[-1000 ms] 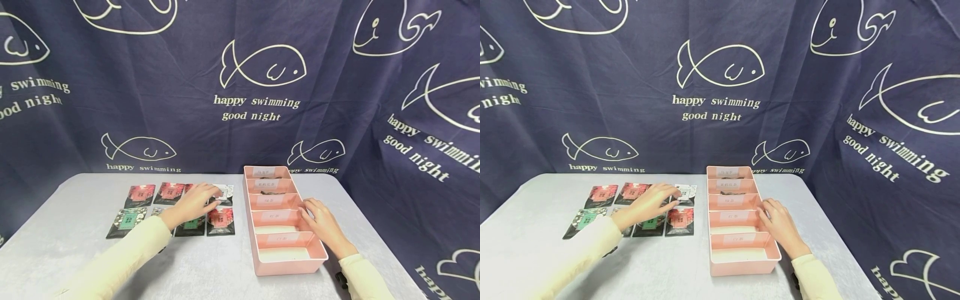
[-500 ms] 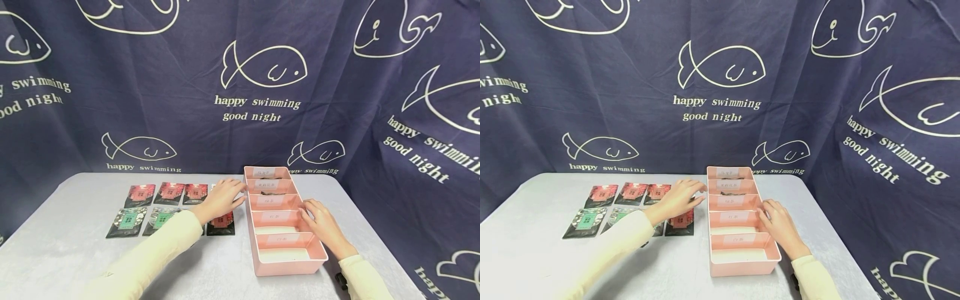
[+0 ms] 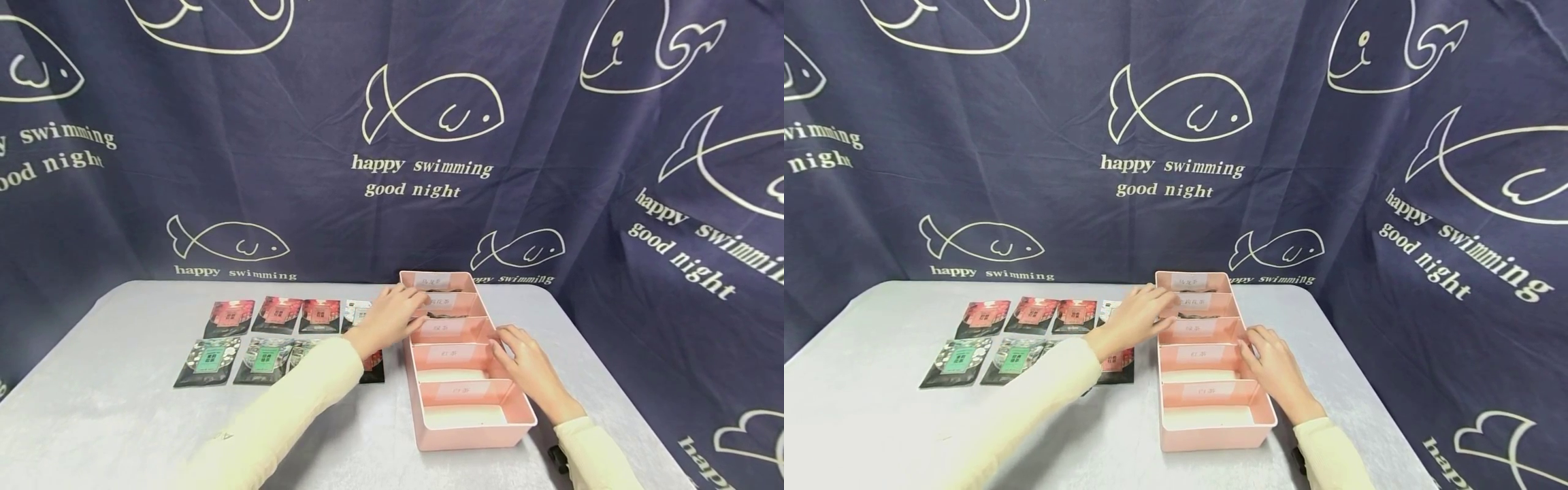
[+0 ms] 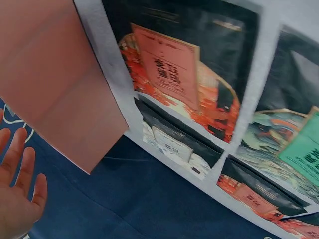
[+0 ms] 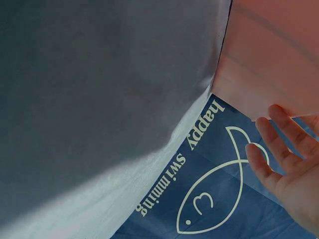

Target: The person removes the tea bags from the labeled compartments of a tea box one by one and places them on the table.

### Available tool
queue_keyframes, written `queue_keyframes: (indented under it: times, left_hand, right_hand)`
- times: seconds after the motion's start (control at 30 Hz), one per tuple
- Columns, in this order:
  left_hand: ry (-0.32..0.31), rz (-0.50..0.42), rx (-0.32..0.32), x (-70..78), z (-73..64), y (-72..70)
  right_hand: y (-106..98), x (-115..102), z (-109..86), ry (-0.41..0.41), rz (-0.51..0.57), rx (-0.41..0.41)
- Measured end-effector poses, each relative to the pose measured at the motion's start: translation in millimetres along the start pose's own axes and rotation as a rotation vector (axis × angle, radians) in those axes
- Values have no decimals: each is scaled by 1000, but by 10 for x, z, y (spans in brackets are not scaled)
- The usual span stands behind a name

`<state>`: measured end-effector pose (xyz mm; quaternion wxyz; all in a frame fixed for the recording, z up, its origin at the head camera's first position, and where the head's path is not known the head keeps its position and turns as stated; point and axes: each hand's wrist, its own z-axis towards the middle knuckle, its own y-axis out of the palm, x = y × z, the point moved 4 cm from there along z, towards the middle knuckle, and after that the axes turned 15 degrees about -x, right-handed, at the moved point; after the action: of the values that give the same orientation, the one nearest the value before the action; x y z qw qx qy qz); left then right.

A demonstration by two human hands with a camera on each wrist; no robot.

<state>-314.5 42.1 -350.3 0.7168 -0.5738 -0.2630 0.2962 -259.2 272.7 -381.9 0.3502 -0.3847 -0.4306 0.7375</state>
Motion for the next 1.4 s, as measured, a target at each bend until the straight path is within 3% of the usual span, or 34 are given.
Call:
queue_keyframes:
  times: [0.4,0.87,1.4]
  left_hand:
    - [-30,12,-78,67,112,160]
    - [-14,18,3,82,112,193]
    - [-42,-21,42,116,125,172]
  right_hand:
    - [-23,-13,-12,-11,0,0]
    - [-2,8,-3,-7,2,4]
    - [9,15,-3,-1,-8,9]
